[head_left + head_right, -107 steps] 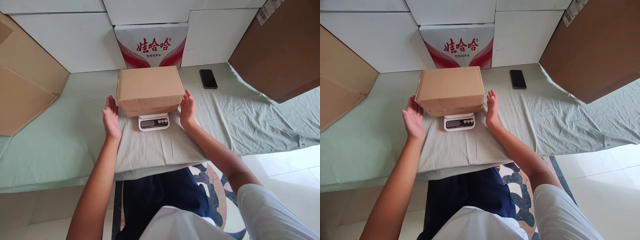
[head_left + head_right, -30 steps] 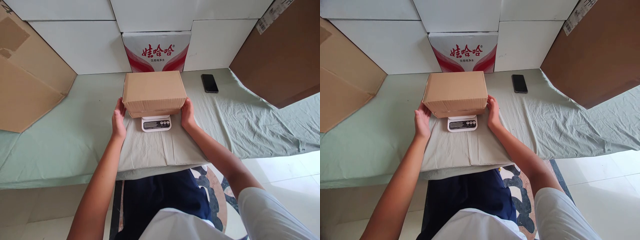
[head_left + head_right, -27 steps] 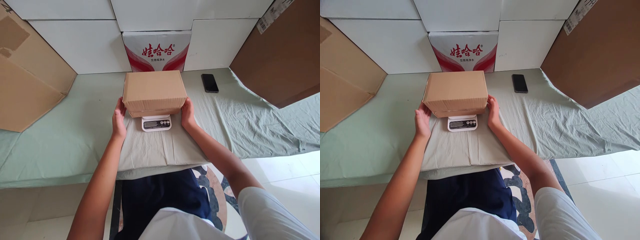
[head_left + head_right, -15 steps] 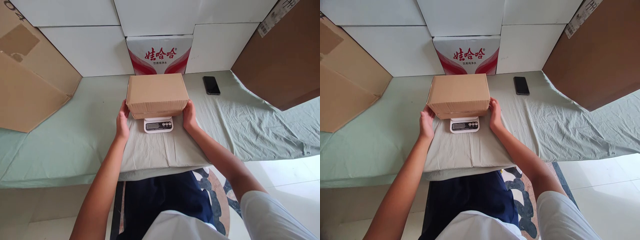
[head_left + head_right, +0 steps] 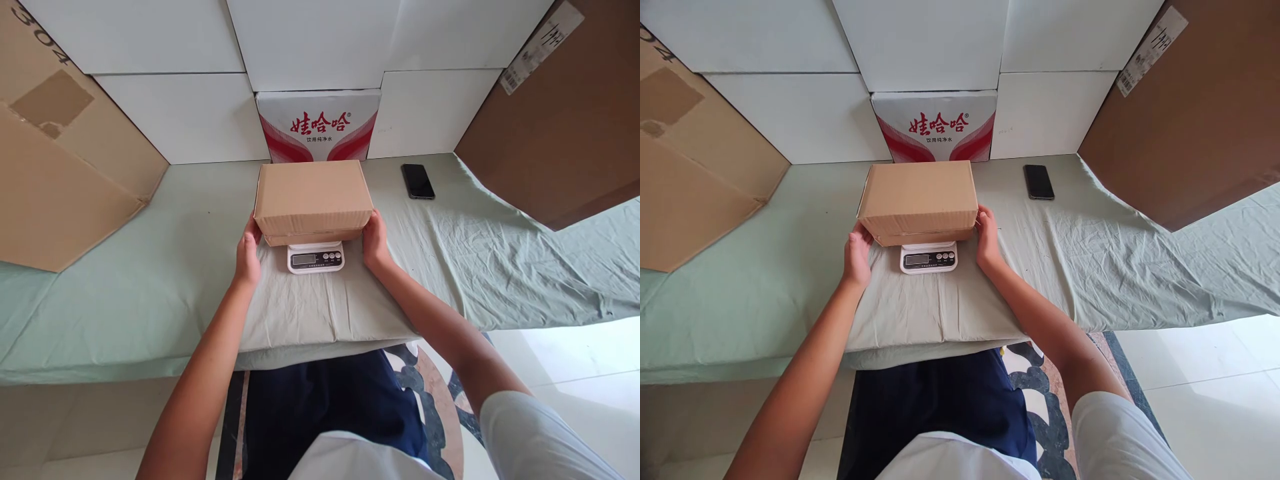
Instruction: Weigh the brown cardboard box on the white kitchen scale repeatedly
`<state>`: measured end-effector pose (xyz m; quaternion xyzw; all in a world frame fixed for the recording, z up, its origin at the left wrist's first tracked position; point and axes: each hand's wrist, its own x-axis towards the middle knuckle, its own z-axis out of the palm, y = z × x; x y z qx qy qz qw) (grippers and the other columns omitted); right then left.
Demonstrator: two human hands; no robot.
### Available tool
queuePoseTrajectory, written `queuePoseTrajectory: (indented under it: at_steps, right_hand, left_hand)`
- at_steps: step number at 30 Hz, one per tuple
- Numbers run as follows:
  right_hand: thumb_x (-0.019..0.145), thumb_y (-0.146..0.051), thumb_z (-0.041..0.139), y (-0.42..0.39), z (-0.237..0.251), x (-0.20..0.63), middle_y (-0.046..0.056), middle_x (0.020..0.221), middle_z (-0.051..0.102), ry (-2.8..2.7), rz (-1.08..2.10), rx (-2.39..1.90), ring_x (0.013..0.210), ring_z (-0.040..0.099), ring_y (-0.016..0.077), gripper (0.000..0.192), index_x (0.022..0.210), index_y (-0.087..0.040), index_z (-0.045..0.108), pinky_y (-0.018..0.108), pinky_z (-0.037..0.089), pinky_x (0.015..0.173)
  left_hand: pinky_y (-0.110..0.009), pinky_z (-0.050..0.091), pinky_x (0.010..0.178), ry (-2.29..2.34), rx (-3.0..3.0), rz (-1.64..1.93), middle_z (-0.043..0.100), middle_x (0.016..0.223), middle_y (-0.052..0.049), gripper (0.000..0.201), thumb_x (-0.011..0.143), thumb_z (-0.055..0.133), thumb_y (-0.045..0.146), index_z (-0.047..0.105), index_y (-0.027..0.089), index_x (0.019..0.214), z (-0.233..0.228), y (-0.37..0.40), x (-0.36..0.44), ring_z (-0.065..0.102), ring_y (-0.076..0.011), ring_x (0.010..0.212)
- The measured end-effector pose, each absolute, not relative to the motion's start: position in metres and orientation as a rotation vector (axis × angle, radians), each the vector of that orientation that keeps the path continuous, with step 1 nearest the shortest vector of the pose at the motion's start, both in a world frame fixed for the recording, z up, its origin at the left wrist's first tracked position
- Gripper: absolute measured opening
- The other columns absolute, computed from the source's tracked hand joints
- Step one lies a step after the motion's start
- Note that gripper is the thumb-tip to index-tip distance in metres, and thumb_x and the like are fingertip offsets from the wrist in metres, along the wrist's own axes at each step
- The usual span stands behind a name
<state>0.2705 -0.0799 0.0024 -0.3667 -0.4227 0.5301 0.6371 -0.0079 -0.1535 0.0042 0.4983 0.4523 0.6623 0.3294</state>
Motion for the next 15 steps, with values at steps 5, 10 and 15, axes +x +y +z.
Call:
queuePoseTrajectory:
  at_steps: [5, 10, 15]
  right_hand:
    - [0.091, -0.061, 0.056, -0.089, 0.009, 0.272, -0.001, 0.141, 0.067, -1.078, 1.113, -0.861, 0.141, 0.056, 0.0266, 0.045, 0.128, -0.036, 0.063, 0.049, 0.042, 0.125]
    - [0.094, -0.063, 0.050, -0.104, 0.029, 0.264, -0.001, 0.154, 0.059, -1.229, 1.121, -0.792, 0.151, 0.048, 0.0306, 0.052, 0.140, -0.039, 0.057, 0.055, 0.036, 0.131]
    - [0.092, -0.064, 0.053, -0.079, 0.044, 0.249, -0.002, 0.155, 0.059, -1.308, 1.061, -0.731, 0.154, 0.046, 0.0309, 0.057, 0.144, -0.039, 0.054, 0.055, 0.035, 0.133]
  left_hand:
    - [-0.044, 0.036, 0.131, 1.150, 1.317, 1.747, 0.052, 0.165, -0.011, 0.084, 0.089, 0.046, 0.085, 0.060, 0.028, 0.149, 0.006, -0.157, -0.004, 0.040, -0.0320, 0.160]
    - [-0.042, 0.037, 0.129, 1.122, 1.366, 1.724, 0.053, 0.164, -0.010, 0.079, 0.093, 0.043, 0.081, 0.057, 0.029, 0.151, 0.009, -0.161, 0.006, 0.043, -0.0305, 0.158]
    - [-0.041, 0.042, 0.125, 1.056, 1.350, 1.785, 0.059, 0.156, -0.010, 0.073, 0.091, 0.046, 0.082, 0.059, 0.031, 0.142, 0.030, -0.141, 0.001, 0.048, -0.0289, 0.154]
